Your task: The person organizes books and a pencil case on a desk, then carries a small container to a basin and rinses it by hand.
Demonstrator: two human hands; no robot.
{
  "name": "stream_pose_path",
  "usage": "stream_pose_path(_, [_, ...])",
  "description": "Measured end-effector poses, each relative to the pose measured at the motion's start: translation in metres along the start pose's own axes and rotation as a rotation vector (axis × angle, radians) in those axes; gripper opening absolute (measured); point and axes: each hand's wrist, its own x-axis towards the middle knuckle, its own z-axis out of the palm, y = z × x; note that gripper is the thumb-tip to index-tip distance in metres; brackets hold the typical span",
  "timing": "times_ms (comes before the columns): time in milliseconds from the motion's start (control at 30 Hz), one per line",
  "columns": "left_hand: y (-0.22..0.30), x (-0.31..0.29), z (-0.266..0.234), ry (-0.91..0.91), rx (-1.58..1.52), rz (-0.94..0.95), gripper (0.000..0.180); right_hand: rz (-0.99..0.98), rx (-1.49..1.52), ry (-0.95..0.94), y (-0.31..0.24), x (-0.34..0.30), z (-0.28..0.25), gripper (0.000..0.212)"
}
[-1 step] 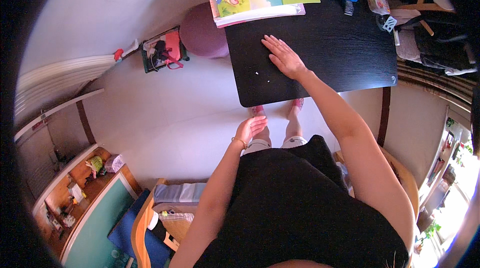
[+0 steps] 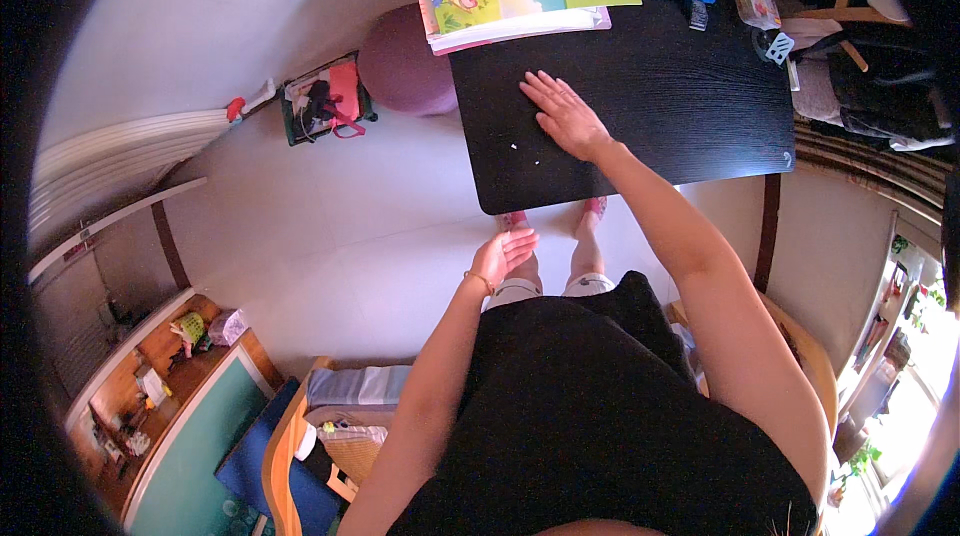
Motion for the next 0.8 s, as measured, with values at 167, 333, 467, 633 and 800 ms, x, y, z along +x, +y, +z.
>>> stream_pose_path(167, [0.018, 0.022, 0.007, -0.309, -0.363, -0.091, 0.050, -0.123, -0.061, -0.090, -0.035, -0.002, 0.016, 0.063])
stream_pose_path(333, [0.024, 0.040, 0.009, -0.429, -0.453, -0.092, 0.051, -0.271, -0.071, -0.258, -0.059, -0.018, 0.020, 0.067])
stream_pose_path(467, [0.020, 0.053, -0.003, -0.377, -0.502, -0.080, 0.052, -0.264, -0.071, -0.302, -0.074, -0.053, 0.029, 0.066])
stream_pose_path(633, [0.012, 0.055, -0.008, -0.075, -0.369, 0.020, 0.053, -0.255, 0.012, -0.327, -0.096, -0.089, 0.042, 0.067])
stream_pose_path(800, [0.020, 0.058, -0.008, -0.520, -0.682, -0.253, 0.061, -0.264, -0.060, -0.370, -0.113, -0.110, 0.047, 0.071])
